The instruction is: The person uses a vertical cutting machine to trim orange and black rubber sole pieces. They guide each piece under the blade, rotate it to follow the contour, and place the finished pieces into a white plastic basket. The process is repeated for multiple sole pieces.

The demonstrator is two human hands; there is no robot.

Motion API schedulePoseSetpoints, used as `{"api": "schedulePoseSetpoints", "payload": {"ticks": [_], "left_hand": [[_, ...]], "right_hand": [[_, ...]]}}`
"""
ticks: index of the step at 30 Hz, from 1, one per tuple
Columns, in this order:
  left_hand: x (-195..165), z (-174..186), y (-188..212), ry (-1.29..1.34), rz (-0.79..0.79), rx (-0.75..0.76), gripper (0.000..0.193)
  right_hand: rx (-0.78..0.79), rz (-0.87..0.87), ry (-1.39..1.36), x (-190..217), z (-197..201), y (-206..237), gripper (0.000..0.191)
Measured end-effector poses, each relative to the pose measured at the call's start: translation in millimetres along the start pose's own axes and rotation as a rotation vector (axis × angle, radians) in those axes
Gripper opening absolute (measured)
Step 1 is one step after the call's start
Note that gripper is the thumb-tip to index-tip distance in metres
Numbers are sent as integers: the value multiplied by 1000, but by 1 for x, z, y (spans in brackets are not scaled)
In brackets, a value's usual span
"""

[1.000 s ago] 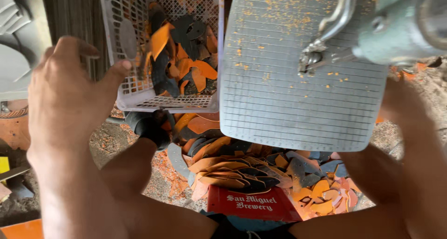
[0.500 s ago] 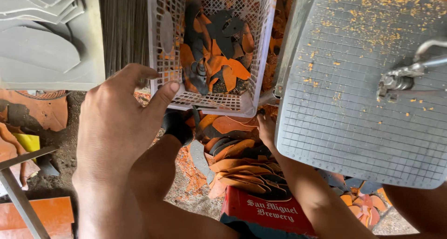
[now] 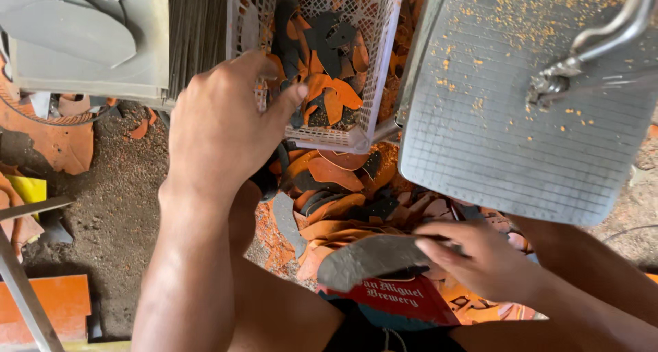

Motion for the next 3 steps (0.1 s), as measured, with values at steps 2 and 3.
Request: {"api": "schedulePoseSetpoints", "payload": {"ticks": [2,3], "left_hand": [[-9,0,-1,-6,-12,-6,35],[-15,0,-2,-2,-31,-22,35]], "right_hand": [[-107,-184,74,11,21,34,26],[-170,-276,112,17,32,52,27]]}}
Point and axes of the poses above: each hand's wrist, its own y-axis away from the middle knuckle, its own z-axis out of the back of the hand, x = y × z, the point moved 2 cm from there along -y, towards the middle knuckle, and after that the axes turned 3 degrees about -z, right-handed, at the moved point
